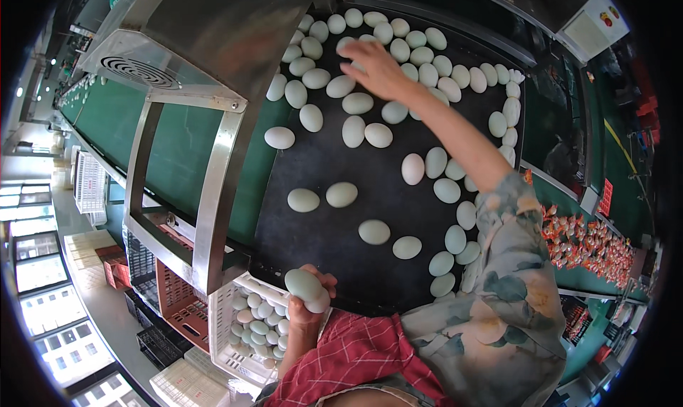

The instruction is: The person sorts and gathers eggs from a metal tray and conveyor belt by hand, then places them into plastic crates.

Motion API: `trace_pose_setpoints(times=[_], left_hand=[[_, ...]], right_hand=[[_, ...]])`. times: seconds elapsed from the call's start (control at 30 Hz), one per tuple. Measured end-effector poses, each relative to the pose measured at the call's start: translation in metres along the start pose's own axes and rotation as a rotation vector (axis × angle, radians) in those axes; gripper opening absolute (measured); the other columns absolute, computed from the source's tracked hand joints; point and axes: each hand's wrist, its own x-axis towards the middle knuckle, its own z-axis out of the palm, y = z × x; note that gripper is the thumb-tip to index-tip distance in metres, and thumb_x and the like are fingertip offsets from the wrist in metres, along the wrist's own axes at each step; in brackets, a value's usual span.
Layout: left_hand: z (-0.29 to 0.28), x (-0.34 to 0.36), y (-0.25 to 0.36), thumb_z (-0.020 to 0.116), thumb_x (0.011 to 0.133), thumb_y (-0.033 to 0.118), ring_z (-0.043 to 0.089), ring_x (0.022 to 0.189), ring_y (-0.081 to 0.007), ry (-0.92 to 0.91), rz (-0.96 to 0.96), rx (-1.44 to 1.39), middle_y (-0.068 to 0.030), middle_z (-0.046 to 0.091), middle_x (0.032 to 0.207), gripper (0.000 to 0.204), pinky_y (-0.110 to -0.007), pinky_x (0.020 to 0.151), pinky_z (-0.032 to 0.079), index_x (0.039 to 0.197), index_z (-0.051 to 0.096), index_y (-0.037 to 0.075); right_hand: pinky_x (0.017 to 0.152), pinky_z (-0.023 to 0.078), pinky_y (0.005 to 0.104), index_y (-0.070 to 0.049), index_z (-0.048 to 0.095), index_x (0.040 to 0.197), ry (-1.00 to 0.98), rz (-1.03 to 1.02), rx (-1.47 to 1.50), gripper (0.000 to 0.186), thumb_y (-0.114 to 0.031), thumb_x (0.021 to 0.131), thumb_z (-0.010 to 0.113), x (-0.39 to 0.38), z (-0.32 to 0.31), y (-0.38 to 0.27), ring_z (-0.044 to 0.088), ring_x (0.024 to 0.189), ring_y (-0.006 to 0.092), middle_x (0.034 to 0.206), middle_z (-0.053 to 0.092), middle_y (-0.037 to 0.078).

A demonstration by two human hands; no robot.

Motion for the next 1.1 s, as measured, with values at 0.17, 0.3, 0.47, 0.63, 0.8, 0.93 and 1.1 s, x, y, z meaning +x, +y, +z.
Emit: trace_pose_setpoints(times=[0.17, 0.3, 0.47, 0.63, 0.8, 0.93, 1.1], left_hand=[[-0.001, -0.002, -0.004, 0.076, 0.071, 0.057, 0.063, 0.095, -0.0301, 0.044, 0.057, 0.017, -0.0087, 0.062, 0.099, 0.075, -0.033, 0.062, 0.054, 0.118, 0.048, 0.005], [0.01, 0.001, -0.005, 0.077, 0.07, 0.054, 0.065, 0.091, -0.0317, 0.108, 0.079, -0.014, -0.0104, 0.059, 0.097, 0.068, -0.033, 0.061, 0.054, 0.104, 0.057, -0.001], [-0.004, -0.01, -0.007, 0.075, 0.071, 0.06, 0.063, 0.095, -0.0295, 0.046, 0.076, 0.082, -0.0068, 0.063, 0.101, 0.075, -0.032, 0.061, 0.053, 0.119, 0.05, 0.008], [0.012, -0.002, -0.008, 0.075, 0.071, 0.059, 0.065, 0.087, -0.0296, 0.073, 0.076, 0.019, -0.0068, 0.059, 0.096, 0.067, -0.034, 0.062, 0.056, 0.103, 0.057, 0.003], [0.004, -0.002, -0.005, 0.076, 0.068, 0.061, 0.061, 0.095, -0.0271, -0.014, 0.007, 0.048, -0.0032, 0.063, 0.098, 0.073, -0.032, 0.063, 0.052, 0.115, 0.05, 0.012], [0.003, -0.008, -0.004, 0.076, 0.067, 0.062, 0.061, 0.096, -0.0264, -0.022, 0.016, 0.021, -0.0014, 0.063, 0.098, 0.074, -0.031, 0.064, 0.051, 0.116, 0.05, 0.012], [0.008, -0.013, -0.002, 0.075, 0.068, 0.063, 0.061, 0.096, -0.0268, -0.02, 0.009, 0.032, -0.0019, 0.063, 0.098, 0.075, -0.031, 0.064, 0.051, 0.117, 0.05, 0.012]], right_hand=[[0.098, 0.041, 0.0527, -0.028, 0.054, 0.129, -0.026, 0.176, -0.103, 0.054, -0.061, 0.087, 0.047, 0.114, 0.073, 0.057, 0.036, 0.125, 0.0421, 0.142, 0.041, 0.012], [0.094, 0.04, 0.0602, -0.033, 0.057, 0.126, -0.183, 0.295, -0.277, 0.059, -0.068, 0.079, 0.053, 0.142, 0.116, 0.039, 0.031, 0.126, 0.0433, 0.141, 0.04, 0.009], [0.087, 0.045, 0.0593, -0.031, 0.061, 0.121, -0.335, 0.224, -0.096, 0.059, -0.067, 0.073, 0.061, 0.115, 0.113, -0.028, 0.039, 0.114, 0.043, 0.124, 0.049, 0.007], [0.077, 0.044, 0.0629, -0.028, 0.066, 0.11, -0.136, -0.012, -0.133, 0.046, -0.053, 0.071, 0.069, 0.036, 0.091, -0.047, 0.036, 0.118, 0.0355, 0.114, 0.054, 0.006], [0.087, 0.03, 0.0628, -0.02, 0.071, 0.101, -0.162, -0.109, -0.158, 0.05, -0.059, 0.069, 0.067, -0.037, 0.062, -0.072, 0.036, 0.12, 0.0293, 0.112, 0.056, 0.013], [0.092, 0.024, 0.0673, -0.018, 0.072, 0.099, -0.313, -0.061, -0.155, 0.05, -0.058, 0.07, 0.066, -0.084, 0.031, -0.099, 0.035, 0.121, 0.0306, 0.115, 0.053, 0.013], [0.096, 0.029, 0.0608, -0.018, 0.065, 0.112, -0.396, -0.156, -0.017, 0.05, -0.041, 0.069, 0.076, -0.132, -0.025, -0.095, 0.031, 0.128, 0.0345, 0.132, 0.042, 0.015]])
